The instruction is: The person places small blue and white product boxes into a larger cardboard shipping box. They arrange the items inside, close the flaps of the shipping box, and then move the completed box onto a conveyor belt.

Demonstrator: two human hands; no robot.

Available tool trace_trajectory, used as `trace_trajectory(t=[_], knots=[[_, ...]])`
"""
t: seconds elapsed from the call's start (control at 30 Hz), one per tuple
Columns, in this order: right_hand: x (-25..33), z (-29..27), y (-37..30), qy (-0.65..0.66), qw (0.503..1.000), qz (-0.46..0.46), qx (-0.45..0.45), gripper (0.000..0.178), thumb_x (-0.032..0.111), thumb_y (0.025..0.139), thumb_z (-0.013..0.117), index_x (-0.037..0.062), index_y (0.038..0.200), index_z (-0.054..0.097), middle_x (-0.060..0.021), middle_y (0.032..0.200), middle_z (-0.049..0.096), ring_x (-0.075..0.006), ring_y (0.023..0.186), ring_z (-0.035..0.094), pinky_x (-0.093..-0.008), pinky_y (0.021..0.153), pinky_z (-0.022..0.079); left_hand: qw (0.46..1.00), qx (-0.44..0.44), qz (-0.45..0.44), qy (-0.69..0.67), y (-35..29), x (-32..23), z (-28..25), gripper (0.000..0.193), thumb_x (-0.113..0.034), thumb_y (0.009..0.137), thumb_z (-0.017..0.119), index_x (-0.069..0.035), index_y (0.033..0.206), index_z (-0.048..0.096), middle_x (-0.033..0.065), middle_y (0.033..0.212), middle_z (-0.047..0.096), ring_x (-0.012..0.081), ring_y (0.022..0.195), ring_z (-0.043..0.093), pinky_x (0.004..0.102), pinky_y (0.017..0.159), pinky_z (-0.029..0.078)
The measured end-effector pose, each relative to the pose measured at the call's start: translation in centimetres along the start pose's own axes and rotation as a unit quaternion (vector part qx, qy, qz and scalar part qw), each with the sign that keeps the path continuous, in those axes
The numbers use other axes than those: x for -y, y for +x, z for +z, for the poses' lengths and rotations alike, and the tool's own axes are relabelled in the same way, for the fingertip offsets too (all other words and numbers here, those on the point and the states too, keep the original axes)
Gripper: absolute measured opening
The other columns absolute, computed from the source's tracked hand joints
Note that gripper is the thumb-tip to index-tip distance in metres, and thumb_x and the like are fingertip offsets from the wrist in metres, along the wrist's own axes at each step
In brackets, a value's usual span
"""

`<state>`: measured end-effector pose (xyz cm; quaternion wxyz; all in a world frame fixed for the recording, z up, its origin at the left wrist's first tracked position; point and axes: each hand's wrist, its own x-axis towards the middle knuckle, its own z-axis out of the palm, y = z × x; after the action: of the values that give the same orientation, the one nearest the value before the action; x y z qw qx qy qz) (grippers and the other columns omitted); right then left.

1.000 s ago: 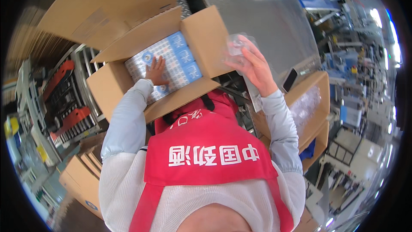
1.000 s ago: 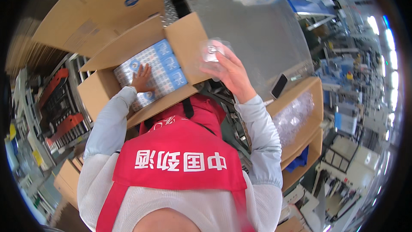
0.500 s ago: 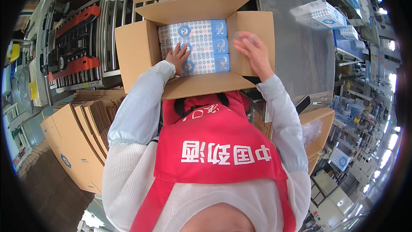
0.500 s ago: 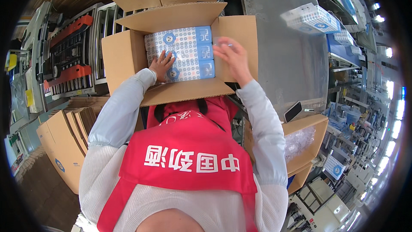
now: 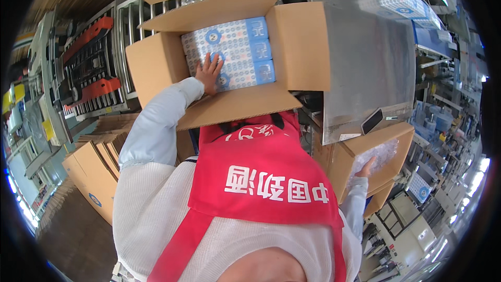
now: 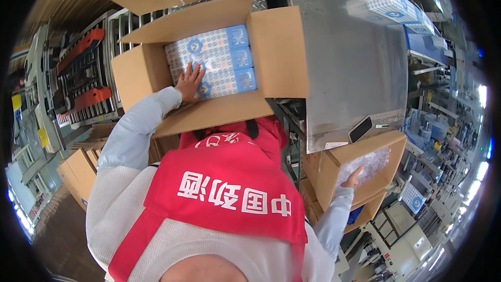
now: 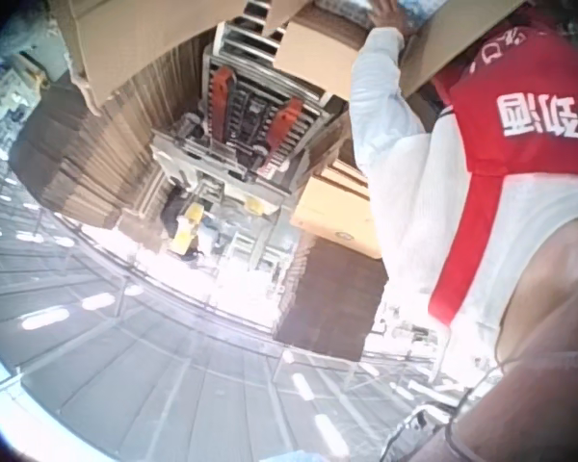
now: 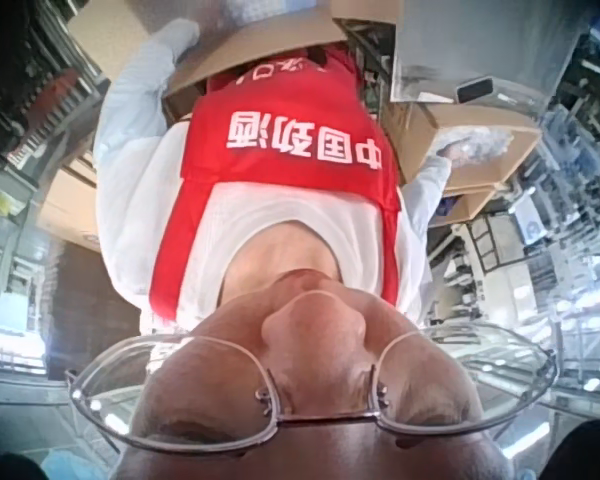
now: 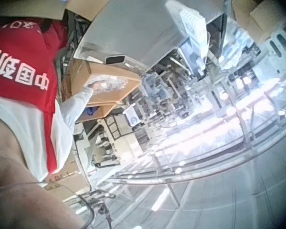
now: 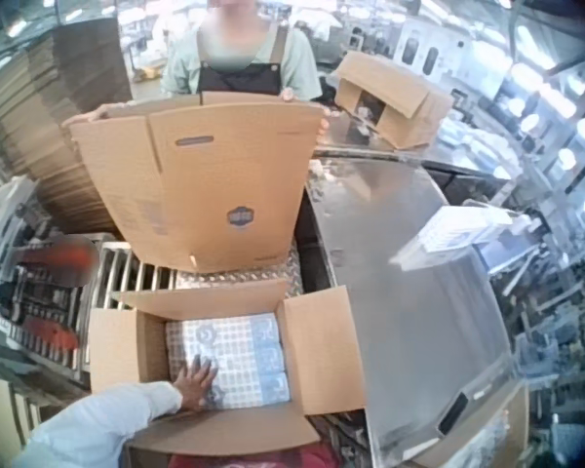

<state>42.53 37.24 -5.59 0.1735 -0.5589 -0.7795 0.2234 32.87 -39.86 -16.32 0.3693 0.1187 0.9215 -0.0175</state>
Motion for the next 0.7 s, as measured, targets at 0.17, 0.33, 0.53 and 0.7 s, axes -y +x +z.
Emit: trace_trajectory(t=[0.17,0.33,0.53,0.7], knots=[[14.7,5.8,-6.3,0.076,0.963,-0.252,0.053,0.059,0.036,0.098,0.055,-0.0063,0.138,0.046,-0.0261,0.142,0.047,-0.0395,0.131,0.045,-0.0454,0.11,0.036,0.998,0.059,0.031,-0.016,0.6,2.0,1.0,0.132,-0.061,0.066,0.078,-0.008,0.158,0.0,0.0229,0.164,-0.002,0.0502,0.148,-0.007,0.0636,0.113,0.024],[32.6,17.1,-7.7,0.186,0.78,-0.526,0.283,0.044,0.016,0.095,0.063,0.0051,0.136,0.052,-0.0159,0.141,0.049,-0.0338,0.133,0.045,-0.0424,0.111,0.036,0.978,0.037,0.008,-0.204,1.6,2.8,-2.1,0.082,-0.047,0.085,0.067,-0.002,0.147,0.038,0.0264,0.149,0.035,0.041,0.139,0.034,0.0442,0.111,0.037],[56.4,27.6,-0.4,-0.032,0.67,-0.727,0.147,0.086,0.011,0.079,0.073,0.0203,0.153,0.031,-0.0115,0.153,0.037,-0.0367,0.141,0.034,-0.0576,0.112,0.029,0.874,-0.332,-0.043,-0.351,0.4,-9.3,-21.0,0.023,-0.003,0.087,0.062,-0.003,0.109,0.067,0.0162,0.091,0.066,0.0317,0.082,0.065,0.0406,0.072,0.053],[66.9,34.9,6.3,-0.276,0.651,-0.703,0.066,0.084,0.01,0.078,0.071,0.0219,0.152,0.033,-0.0079,0.152,0.04,-0.0339,0.146,0.029,-0.0638,0.116,0.017,0.862,-0.445,0.174,-0.167,2.8,-18.3,-32.9,0.028,0.0,0.076,0.068,-0.006,0.103,0.069,0.0119,0.084,0.064,0.0324,0.077,0.063,0.0415,0.069,0.052]])
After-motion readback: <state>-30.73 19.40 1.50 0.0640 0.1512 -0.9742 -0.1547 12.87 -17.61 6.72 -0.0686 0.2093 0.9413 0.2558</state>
